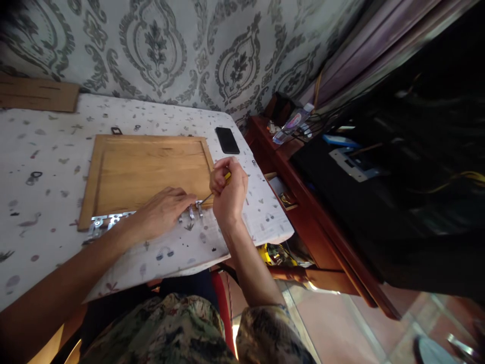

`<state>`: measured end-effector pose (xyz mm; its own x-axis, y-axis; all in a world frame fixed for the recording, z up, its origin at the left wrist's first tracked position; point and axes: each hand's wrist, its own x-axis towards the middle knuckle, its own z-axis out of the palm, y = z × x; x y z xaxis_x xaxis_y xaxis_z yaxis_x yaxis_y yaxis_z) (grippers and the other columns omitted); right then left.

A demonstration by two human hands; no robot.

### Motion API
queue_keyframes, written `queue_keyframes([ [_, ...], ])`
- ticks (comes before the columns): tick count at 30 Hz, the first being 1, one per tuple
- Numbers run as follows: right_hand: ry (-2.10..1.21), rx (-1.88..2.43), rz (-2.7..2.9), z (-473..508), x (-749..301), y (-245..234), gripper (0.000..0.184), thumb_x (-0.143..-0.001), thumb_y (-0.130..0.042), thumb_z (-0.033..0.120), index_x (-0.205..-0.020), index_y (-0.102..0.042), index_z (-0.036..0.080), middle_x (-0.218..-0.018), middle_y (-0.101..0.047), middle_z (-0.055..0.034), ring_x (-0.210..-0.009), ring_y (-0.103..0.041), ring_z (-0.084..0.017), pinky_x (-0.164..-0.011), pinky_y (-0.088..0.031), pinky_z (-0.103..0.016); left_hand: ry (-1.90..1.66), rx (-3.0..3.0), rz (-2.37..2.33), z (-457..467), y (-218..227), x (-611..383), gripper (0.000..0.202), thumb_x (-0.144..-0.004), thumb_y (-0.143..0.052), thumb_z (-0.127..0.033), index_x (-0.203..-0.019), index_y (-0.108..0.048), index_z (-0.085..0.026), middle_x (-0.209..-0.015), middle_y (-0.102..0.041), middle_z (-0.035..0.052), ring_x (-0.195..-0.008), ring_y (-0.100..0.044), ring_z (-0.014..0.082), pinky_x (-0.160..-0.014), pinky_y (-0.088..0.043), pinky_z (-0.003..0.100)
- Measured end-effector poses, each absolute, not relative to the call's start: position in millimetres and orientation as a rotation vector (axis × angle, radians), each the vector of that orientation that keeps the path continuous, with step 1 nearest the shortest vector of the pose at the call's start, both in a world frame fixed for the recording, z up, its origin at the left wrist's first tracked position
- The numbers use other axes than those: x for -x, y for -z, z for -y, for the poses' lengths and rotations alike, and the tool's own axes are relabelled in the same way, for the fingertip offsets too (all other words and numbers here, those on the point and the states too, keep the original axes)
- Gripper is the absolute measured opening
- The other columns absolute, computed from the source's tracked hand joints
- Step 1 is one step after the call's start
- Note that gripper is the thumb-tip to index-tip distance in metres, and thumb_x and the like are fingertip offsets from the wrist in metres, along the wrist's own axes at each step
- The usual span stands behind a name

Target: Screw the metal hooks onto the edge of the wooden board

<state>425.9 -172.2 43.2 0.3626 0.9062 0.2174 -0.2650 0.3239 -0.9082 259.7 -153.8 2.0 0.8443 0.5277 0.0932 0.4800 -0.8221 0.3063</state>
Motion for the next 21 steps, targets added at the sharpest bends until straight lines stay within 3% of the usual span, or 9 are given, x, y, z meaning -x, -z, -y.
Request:
queue_keyframes([
  [3,-1.178,0.821,1.142,168,-435,-44,0.05,-0.088,-0.069,0.064,-0.063,-0.059,0.022,-0.04,-0.02,0.0132,-0.036,-0.01,-0.005,-0.037,-0.016,-0.021,-0.249,-2.763,-0.764,154,-1,-260,0.027,-0.094,-0.051,-0.004,-0.115,-0.063,-0.017,-0.1,-0.072,0.0097,-0.099,-0.066,0.0269,-0.09,-0.05,0.039],
  [6,-1.304,0.754,1.29,164,-438,-44,0.055,-0.085,-0.07,0.069,-0.061,-0.061,0.021,-0.037,-0.023,0.0126,-0.033,-0.013,-0.004,-0.035,-0.018,-0.021,-0.28,-2.777,-0.752,154,1,-260,0.028,-0.095,-0.05,-0.003,-0.114,-0.064,-0.017,-0.1,-0.073,0.0098,-0.099,-0.066,0.0272,-0.09,-0.05,0.039],
  [12,-0.91,0.962,0.938,167,-421,-42,0.063,-0.09,-0.057,0.08,-0.067,-0.06,0.022,-0.053,-0.04,0.0061,-0.044,-0.037,-0.007,-0.042,-0.032,-0.022,-0.31,-2.752,-0.774,154,3,-259,0.028,-0.092,-0.055,-0.003,-0.113,-0.063,-0.019,-0.1,-0.072,0.0084,-0.097,-0.066,0.0252,-0.089,-0.05,0.036],
  [16,-0.877,0.927,0.849,168,-422,-41,0.063,-0.091,-0.056,0.08,-0.063,-0.053,0.023,-0.051,-0.027,0.0085,-0.041,-0.025,-0.007,-0.038,-0.024,-0.021,-0.319,-2.757,-0.752,154,4,-259,0.029,-0.093,-0.054,-0.004,-0.116,-0.063,-0.018,-0.101,-0.071,0.0091,-0.099,-0.066,0.0263,-0.09,-0.05,0.038],
  [21,-1.254,0.859,1.155,158,-442,-41,0.071,-0.085,-0.057,0.084,-0.049,-0.043,0.024,-0.04,-0.015,0.0107,-0.037,-0.011,-0.006,-0.034,-0.018,-0.02,-0.325,-2.752,-0.775,155,4,-259,0.028,-0.094,-0.051,-0.001,-0.114,-0.063,-0.018,-0.1,-0.071,0.0092,-0.097,-0.066,0.0253,-0.09,-0.05,0.037],
])
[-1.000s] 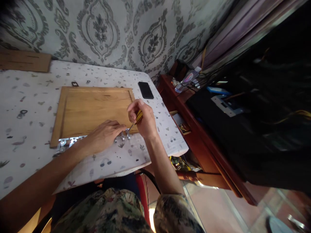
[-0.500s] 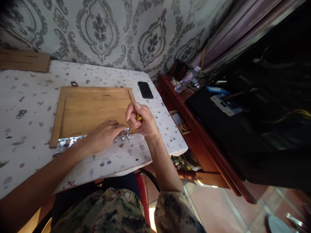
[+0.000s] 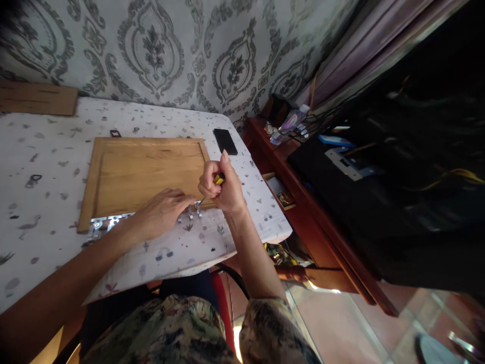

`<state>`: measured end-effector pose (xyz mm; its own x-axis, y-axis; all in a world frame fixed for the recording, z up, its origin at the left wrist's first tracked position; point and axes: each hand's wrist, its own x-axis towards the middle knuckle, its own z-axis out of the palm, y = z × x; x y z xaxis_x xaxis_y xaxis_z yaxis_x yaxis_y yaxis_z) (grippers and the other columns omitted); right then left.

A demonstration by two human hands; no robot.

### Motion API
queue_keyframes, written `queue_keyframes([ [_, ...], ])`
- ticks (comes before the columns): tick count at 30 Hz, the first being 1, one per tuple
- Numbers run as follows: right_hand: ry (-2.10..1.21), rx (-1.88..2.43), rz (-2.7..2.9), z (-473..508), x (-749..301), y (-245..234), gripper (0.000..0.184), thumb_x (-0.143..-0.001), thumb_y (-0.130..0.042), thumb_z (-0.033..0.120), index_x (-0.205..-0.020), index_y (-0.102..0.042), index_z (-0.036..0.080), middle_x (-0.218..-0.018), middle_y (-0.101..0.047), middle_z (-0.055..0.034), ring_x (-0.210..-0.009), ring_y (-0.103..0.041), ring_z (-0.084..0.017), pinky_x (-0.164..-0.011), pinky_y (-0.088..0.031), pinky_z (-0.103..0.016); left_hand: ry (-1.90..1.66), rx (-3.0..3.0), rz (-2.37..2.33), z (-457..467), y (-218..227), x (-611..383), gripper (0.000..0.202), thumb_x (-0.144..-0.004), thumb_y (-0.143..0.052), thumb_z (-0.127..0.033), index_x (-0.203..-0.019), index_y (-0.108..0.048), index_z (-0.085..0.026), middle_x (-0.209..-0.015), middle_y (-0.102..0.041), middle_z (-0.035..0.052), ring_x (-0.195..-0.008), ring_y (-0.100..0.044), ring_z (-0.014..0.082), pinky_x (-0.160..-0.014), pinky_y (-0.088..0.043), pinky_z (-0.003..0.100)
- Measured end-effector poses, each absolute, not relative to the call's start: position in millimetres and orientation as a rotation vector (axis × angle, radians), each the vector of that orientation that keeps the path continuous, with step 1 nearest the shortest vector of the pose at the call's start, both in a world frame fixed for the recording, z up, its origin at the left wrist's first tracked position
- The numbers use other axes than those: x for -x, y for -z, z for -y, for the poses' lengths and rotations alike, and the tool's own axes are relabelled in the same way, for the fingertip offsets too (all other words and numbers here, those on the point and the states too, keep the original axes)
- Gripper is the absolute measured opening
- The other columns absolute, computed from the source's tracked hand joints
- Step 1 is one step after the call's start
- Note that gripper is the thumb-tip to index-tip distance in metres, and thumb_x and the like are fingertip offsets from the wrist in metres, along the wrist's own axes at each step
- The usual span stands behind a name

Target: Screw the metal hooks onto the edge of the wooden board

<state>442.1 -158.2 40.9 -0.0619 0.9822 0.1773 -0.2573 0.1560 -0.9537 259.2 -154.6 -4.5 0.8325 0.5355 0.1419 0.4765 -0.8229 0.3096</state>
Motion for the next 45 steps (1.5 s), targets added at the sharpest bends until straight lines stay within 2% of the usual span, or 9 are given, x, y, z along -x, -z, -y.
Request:
queue_keyframes([
  [3,-1.269,0.828,1.19,157,-444,-40,0.07,-0.083,-0.057,0.086,-0.052,-0.049,0.024,-0.041,-0.016,0.0112,-0.037,-0.012,-0.006,-0.035,-0.018,-0.02,-0.32,-2.736,-0.789,155,4,-259,0.029,-0.095,-0.05,-0.002,-0.114,-0.064,-0.018,-0.1,-0.071,0.0095,-0.098,-0.066,0.0258,-0.09,-0.05,0.038],
  [9,-0.947,0.914,1.009,167,-426,-38,0.058,-0.087,-0.065,0.077,-0.07,-0.06,0.022,-0.056,-0.039,0.0068,-0.046,-0.034,-0.007,-0.043,-0.03,-0.021,-0.335,-2.723,-0.772,154,4,-259,0.029,-0.094,-0.051,-0.003,-0.116,-0.065,-0.017,-0.1,-0.071,0.0111,-0.097,-0.066,0.027,-0.09,-0.051,0.039],
  [11,-0.946,0.909,0.984,169,-424,-38,0.05,-0.088,-0.068,0.069,-0.072,-0.059,0.022,-0.056,-0.037,0.0077,-0.046,-0.032,-0.007,-0.043,-0.028,-0.021,-0.319,-2.73,-0.777,154,3,-259,0.029,-0.094,-0.052,-0.003,-0.116,-0.064,-0.017,-0.101,-0.07,0.0105,-0.097,-0.066,0.0266,-0.089,-0.051,0.039],
  [15,-1.121,0.812,1.039,164,-433,-37,0.036,-0.088,-0.066,0.056,-0.075,-0.059,0.024,-0.046,-0.024,0.0129,-0.039,-0.013,-0.006,-0.038,-0.018,-0.019,-0.283,-2.735,-0.784,154,2,-259,0.03,-0.094,-0.049,-0.001,-0.115,-0.064,-0.017,-0.1,-0.071,0.0098,-0.098,-0.067,0.0264,-0.09,-0.051,0.039],
  [20,-1.212,0.751,1.155,159,-443,-38,0.042,-0.086,-0.068,0.061,-0.068,-0.058,0.024,-0.04,-0.022,0.014,-0.035,-0.008,-0.006,-0.035,-0.017,-0.019,-0.301,-2.742,-0.776,154,5,-260,0.031,-0.093,-0.052,-0.001,-0.117,-0.064,-0.017,-0.105,-0.072,0.0108,-0.102,-0.068,0.0267,-0.094,-0.052,0.04],
  [26,-1.055,0.821,1.103,163,-433,-37,0.055,-0.09,-0.064,0.069,-0.059,-0.054,0.025,-0.037,-0.022,0.0119,-0.033,-0.012,-0.006,-0.035,-0.016,-0.022,-0.284,-2.755,-0.761,153,2,-260,0.029,-0.096,-0.049,-0.002,-0.116,-0.064,-0.016,-0.101,-0.073,0.0107,-0.097,-0.069,0.0263,-0.089,-0.052,0.039],
  [33,-0.695,0.957,0.892,169,-411,-33,0.055,-0.091,-0.065,0.068,-0.061,-0.054,0.024,-0.047,-0.023,0.0095,-0.041,-0.017,-0.007,-0.04,-0.017,-0.024,-0.182,-2.727,-0.762,157,-14,-259,0.023,-0.094,-0.056,-0.005,-0.114,-0.063,-0.015,-0.101,-0.071,0.0105,-0.1,-0.067,0.0271,-0.087,-0.05,0.036],
  [40,-0.961,0.938,1.022,172,-432,-36,0.045,-0.086,-0.074,0.066,-0.075,-0.063,0.023,-0.063,-0.035,0.0058,-0.054,-0.036,-0.01,-0.053,-0.038,-0.025,-0.193,-2.707,-0.76,157,-18,-260,0.024,-0.098,-0.051,-0.004,-0.113,-0.064,-0.015,-0.098,-0.071,0.0096,-0.098,-0.066,0.0254,-0.085,-0.047,0.034],
  [45,-0.832,0.915,1.048,177,-435,-29,0.045,-0.088,-0.075,0.063,-0.073,-0.059,0.023,-0.067,-0.043,0.005,-0.06,-0.042,-0.01,-0.061,-0.045,-0.025,-0.212,-2.695,-0.749,156,-14,-260,0.023,-0.099,-0.051,-0.006,-0.116,-0.064,-0.015,-0.103,-0.073,0.0107,-0.101,-0.066,0.0265,-0.088,-0.048,0.036],
])
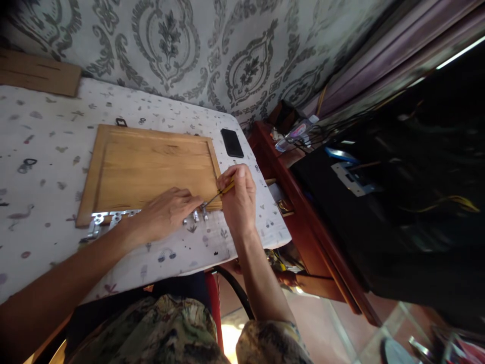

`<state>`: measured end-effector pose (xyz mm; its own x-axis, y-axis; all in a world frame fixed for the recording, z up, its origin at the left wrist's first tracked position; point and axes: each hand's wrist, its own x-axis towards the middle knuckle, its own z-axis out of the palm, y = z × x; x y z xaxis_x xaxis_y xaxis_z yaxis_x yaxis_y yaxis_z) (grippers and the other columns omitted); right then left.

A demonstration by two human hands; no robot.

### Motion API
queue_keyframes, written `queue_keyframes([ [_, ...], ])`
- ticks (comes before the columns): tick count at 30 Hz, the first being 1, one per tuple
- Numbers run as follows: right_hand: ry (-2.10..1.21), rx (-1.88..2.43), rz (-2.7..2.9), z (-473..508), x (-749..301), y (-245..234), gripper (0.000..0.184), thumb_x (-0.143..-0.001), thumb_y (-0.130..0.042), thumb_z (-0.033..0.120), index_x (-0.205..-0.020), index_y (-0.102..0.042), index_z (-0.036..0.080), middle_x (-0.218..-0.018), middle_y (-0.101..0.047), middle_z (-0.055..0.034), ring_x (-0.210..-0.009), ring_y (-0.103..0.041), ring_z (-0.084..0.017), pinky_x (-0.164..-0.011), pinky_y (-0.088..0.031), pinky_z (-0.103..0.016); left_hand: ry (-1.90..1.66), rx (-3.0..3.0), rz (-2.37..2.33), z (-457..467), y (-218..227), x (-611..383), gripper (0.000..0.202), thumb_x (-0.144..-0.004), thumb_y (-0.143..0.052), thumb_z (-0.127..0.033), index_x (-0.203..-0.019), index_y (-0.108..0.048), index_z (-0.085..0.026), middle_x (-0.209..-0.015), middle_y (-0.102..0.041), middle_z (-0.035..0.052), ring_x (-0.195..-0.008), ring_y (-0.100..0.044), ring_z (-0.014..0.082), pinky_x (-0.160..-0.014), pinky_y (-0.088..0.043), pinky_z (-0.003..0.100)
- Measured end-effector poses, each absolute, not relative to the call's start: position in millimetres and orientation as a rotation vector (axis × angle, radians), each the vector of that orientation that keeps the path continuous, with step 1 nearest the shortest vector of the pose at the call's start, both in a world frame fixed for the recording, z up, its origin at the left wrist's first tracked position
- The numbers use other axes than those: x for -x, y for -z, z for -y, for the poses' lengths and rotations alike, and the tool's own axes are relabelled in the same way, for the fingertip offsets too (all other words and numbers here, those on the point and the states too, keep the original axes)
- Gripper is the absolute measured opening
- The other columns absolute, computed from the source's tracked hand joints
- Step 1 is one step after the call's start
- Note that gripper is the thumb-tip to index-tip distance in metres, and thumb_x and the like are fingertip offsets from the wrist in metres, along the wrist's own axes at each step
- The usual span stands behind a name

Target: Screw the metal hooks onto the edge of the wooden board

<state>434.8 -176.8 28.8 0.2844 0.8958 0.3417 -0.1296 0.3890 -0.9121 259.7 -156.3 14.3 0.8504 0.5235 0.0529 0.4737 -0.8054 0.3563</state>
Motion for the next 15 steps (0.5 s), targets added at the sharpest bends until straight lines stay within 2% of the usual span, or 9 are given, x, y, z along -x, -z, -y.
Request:
queue_keyframes([
  [3,-0.796,0.901,1.029,182,-437,-26,0.04,-0.09,-0.076,0.058,-0.075,-0.064,0.024,-0.069,-0.05,0.0042,-0.064,-0.049,-0.01,-0.067,-0.048,-0.025,-0.193,-2.698,-0.753,156,-15,-260,0.023,-0.098,-0.051,-0.006,-0.115,-0.065,-0.015,-0.104,-0.073,0.011,-0.102,-0.066,0.0271,-0.089,-0.048,0.037],
  [6,-0.88,0.858,1.111,181,-446,-30,0.034,-0.083,-0.085,0.054,-0.074,-0.072,0.024,-0.077,-0.061,0.0021,-0.072,-0.058,-0.011,-0.072,-0.052,-0.026,-0.194,-2.7,-0.775,156,-15,-260,0.021,-0.097,-0.054,-0.006,-0.112,-0.065,-0.015,-0.101,-0.072,0.0109,-0.098,-0.067,0.0269,-0.085,-0.049,0.036],
  [8,-0.968,0.832,1.223,174,-453,-33,0.034,-0.075,-0.092,0.05,-0.068,-0.073,0.023,-0.084,-0.067,0.0001,-0.074,-0.064,-0.012,-0.068,-0.054,-0.026,-0.212,-2.704,-0.776,156,-13,-260,0.02,-0.096,-0.056,-0.007,-0.113,-0.065,-0.015,-0.1,-0.072,0.0108,-0.095,-0.067,0.0262,-0.083,-0.049,0.036],
  [10,-1.023,0.776,1.316,163,-458,-35,0.041,-0.072,-0.094,0.046,-0.056,-0.066,0.02,-0.087,-0.07,-0.0018,-0.072,-0.066,-0.012,-0.061,-0.053,-0.025,-0.231,-2.716,-0.768,156,-11,-260,0.02,-0.097,-0.055,-0.008,-0.113,-0.064,-0.016,-0.1,-0.071,0.0104,-0.092,-0.067,0.0253,-0.083,-0.049,0.035],
  [12,-1.101,0.676,1.374,152,-460,-35,0.057,-0.078,-0.089,0.049,-0.046,-0.055,0.018,-0.076,-0.069,-0.0019,-0.06,-0.063,-0.009,-0.049,-0.047,-0.022,-0.239,-2.727,-0.769,156,-8,-259,0.021,-0.099,-0.051,-0.008,-0.113,-0.063,-0.017,-0.1,-0.071,0.0102,-0.092,-0.067,0.0249,-0.085,-0.049,0.036],
  [13,-1.157,0.612,1.377,148,-459,-34,0.063,-0.082,-0.085,0.05,-0.043,-0.047,0.018,-0.064,-0.065,0.0002,-0.049,-0.057,-0.007,-0.042,-0.042,-0.02,-0.24,-2.727,-0.774,155,-7,-259,0.022,-0.1,-0.048,-0.007,-0.113,-0.063,-0.017,-0.1,-0.071,0.0101,-0.092,-0.067,0.0249,-0.085,-0.049,0.036],
  [15,-1.281,0.518,1.369,143,-457,-31,0.07,-0.088,-0.078,0.051,-0.043,-0.035,0.019,-0.042,-0.046,0.0067,-0.031,-0.036,-0.004,-0.032,-0.028,-0.018,-0.232,-2.718,-0.787,155,-6,-260,0.024,-0.1,-0.046,-0.005,-0.112,-0.062,-0.017,-0.102,-0.071,0.0102,-0.095,-0.067,0.025,-0.086,-0.049,0.036],
])
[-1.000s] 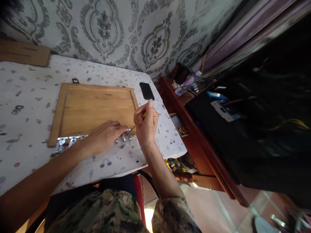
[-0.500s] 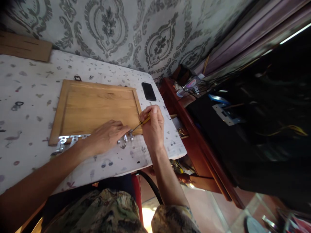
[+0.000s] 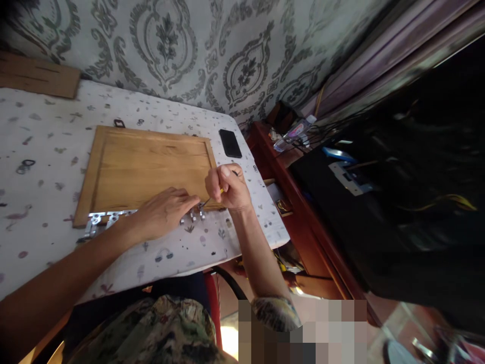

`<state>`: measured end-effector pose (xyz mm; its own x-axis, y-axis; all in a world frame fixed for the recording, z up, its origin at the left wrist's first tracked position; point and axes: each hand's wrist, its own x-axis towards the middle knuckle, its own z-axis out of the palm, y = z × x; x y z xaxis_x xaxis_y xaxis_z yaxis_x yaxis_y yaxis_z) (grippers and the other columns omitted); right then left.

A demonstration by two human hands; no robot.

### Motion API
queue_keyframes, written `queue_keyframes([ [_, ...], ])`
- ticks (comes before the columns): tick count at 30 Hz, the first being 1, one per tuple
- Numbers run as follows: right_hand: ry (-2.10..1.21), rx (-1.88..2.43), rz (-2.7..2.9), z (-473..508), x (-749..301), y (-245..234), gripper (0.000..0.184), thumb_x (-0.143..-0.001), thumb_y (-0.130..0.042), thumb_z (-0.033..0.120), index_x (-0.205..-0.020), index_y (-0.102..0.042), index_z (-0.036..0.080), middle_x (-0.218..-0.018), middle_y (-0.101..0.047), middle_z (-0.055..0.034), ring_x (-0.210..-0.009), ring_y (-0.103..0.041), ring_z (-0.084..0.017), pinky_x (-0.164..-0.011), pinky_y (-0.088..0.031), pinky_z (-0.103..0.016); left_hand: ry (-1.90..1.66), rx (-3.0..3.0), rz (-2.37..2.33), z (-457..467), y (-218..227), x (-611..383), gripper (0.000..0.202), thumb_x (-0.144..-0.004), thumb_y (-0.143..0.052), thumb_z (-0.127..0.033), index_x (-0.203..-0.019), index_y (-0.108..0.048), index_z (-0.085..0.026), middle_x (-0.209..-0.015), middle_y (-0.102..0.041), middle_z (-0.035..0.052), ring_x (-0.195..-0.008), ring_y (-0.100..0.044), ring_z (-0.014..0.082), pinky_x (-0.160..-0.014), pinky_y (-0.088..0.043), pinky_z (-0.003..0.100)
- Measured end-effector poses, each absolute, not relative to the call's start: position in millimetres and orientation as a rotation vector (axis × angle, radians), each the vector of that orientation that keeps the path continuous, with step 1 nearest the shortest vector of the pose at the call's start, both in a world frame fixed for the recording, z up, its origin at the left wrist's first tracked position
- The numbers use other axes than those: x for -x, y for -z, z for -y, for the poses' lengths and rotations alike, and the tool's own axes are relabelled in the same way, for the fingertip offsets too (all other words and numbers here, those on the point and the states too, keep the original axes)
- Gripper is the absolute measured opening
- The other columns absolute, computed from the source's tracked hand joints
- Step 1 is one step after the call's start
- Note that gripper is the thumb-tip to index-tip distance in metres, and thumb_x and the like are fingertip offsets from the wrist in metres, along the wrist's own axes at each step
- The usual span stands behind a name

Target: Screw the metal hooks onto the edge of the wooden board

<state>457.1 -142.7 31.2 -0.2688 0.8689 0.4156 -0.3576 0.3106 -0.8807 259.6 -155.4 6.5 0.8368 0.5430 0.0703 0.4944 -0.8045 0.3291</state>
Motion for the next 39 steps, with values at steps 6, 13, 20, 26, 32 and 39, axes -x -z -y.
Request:
queue_keyframes([
  [6,-1.068,0.715,1.174,163,-432,-29,0.074,-0.086,-0.08,0.055,-0.052,-0.025,0.021,-0.038,-0.018,0.0135,-0.031,-0.008,-0.002,-0.031,-0.011,-0.02,-0.197,-2.671,-0.79,156,-10,-260,0.022,-0.101,-0.048,-0.008,-0.115,-0.063,-0.017,-0.102,-0.07,0.0105,-0.101,-0.066,0.0263,-0.09,-0.049,0.037],
  [13,-0.623,0.951,0.999,183,-405,-32,0.067,-0.089,-0.071,0.065,-0.057,-0.029,0.023,-0.048,-0.022,0.0101,-0.042,-0.015,-0.007,-0.04,-0.016,-0.026,-0.175,-2.669,-0.782,157,-14,-258,0.02,-0.097,-0.056,-0.012,-0.115,-0.062,-0.017,-0.102,-0.069,0.0099,-0.099,-0.064,0.026,-0.088,-0.05,0.036],
  [20,-0.99,0.955,1.042,162,-433,-40,0.067,-0.086,-0.063,0.079,-0.058,-0.039,0.023,-0.054,-0.025,0.0078,-0.044,-0.02,-0.008,-0.04,-0.02,-0.025,-0.234,-2.699,-0.783,157,-13,-260,0.026,-0.091,-0.055,-0.003,-0.11,-0.064,-0.016,-0.096,-0.071,0.0094,-0.093,-0.066,0.0245,-0.083,-0.049,0.034],
  [26,-0.665,0.982,0.893,169,-417,-30,0.06,-0.095,-0.059,0.07,-0.065,-0.034,0.024,-0.061,-0.026,0.0065,-0.048,-0.027,-0.01,-0.043,-0.027,-0.025,-0.258,-2.684,-0.759,155,-7,-259,0.023,-0.096,-0.054,-0.008,-0.116,-0.063,-0.016,-0.098,-0.069,0.0104,-0.095,-0.066,0.0264,-0.085,-0.05,0.037],
  [32,-0.701,0.958,0.94,182,-418,-23,0.053,-0.095,-0.056,0.073,-0.072,-0.051,0.025,-0.067,-0.043,0.0034,-0.058,-0.044,-0.013,-0.058,-0.044,-0.028,-0.241,-2.696,-0.764,155,-8,-259,0.026,-0.095,-0.051,-0.004,-0.114,-0.062,-0.017,-0.099,-0.07,0.0098,-0.098,-0.067,0.025,-0.087,-0.049,0.035],
  [39,-0.934,0.879,1.123,184,-442,-28,0.035,-0.085,-0.078,0.058,-0.08,-0.074,0.023,-0.084,-0.066,-0.001,-0.079,-0.062,-0.014,-0.081,-0.054,-0.029,-0.196,-2.715,-0.787,157,-14,-259,0.028,-0.096,-0.048,-0.002,-0.113,-0.064,-0.016,-0.102,-0.072,0.0114,-0.099,-0.068,0.026,-0.086,-0.052,0.037],
])
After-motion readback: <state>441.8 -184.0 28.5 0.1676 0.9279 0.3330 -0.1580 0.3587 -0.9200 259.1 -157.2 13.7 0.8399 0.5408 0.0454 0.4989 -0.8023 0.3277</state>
